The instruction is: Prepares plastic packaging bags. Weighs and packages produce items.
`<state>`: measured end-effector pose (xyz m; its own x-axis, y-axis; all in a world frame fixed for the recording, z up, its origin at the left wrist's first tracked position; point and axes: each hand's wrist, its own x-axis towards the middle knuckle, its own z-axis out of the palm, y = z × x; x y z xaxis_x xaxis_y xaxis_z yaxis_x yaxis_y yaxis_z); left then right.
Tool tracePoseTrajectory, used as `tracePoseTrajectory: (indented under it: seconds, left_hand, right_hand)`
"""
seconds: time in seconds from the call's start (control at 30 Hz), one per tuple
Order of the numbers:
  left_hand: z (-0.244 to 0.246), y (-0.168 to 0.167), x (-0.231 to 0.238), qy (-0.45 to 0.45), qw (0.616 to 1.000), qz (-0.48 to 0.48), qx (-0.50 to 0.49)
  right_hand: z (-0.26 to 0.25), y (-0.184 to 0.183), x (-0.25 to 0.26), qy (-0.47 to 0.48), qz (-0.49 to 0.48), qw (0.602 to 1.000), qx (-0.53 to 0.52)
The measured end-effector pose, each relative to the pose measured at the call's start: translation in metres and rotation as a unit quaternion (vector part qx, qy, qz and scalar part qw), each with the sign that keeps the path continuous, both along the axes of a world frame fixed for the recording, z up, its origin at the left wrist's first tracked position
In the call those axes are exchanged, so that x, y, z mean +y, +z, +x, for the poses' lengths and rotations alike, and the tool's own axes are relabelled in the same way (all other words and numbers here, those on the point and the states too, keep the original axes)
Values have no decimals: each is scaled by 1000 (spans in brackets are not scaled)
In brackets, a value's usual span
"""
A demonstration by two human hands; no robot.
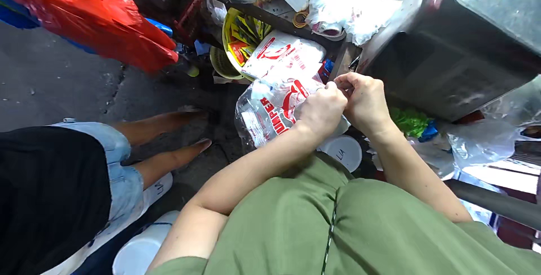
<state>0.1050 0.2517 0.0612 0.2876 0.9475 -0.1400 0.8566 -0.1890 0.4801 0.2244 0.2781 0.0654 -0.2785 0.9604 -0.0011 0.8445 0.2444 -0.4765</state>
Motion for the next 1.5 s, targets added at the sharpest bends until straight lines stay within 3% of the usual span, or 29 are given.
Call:
tracePoseTrajectory:
  seconds: [0.07,0.17,0.27,0.37,0.63,0.93,1.13,1.5]
  left_hand:
    - [-5,0,7,-23,1000,0,-8]
    - [-26,-20,20,0,989,-3,-147]
    - [-41,-49,25,62,946,3,-318]
    - [-39,-71,16,89,917,62,-385]
    - [-31,-94,9,104,894,130,-415]
    - [-35,-86,7,80,922,89,-368]
    - [-36,-82,7,85,911,38,-401]
    - [-34,-82,4,107,910,-6,-400]
  right_hand:
    - [1,0,0,-2,-4,1000,-5]
    - [0,-6,0,-8,-12,1000,-9]
    - [2,-12,0,-3,2,1000,4]
    - [4,-15,-1,2,23,1000,10]
    - [-2,-16,-5,-5,19,1000,-16]
    - [3,-12,-20,54,47,997,-2]
    - [1,-17,-18,63,61,996,-1]
    - [-9,-3,-5,13,-84,995,-43]
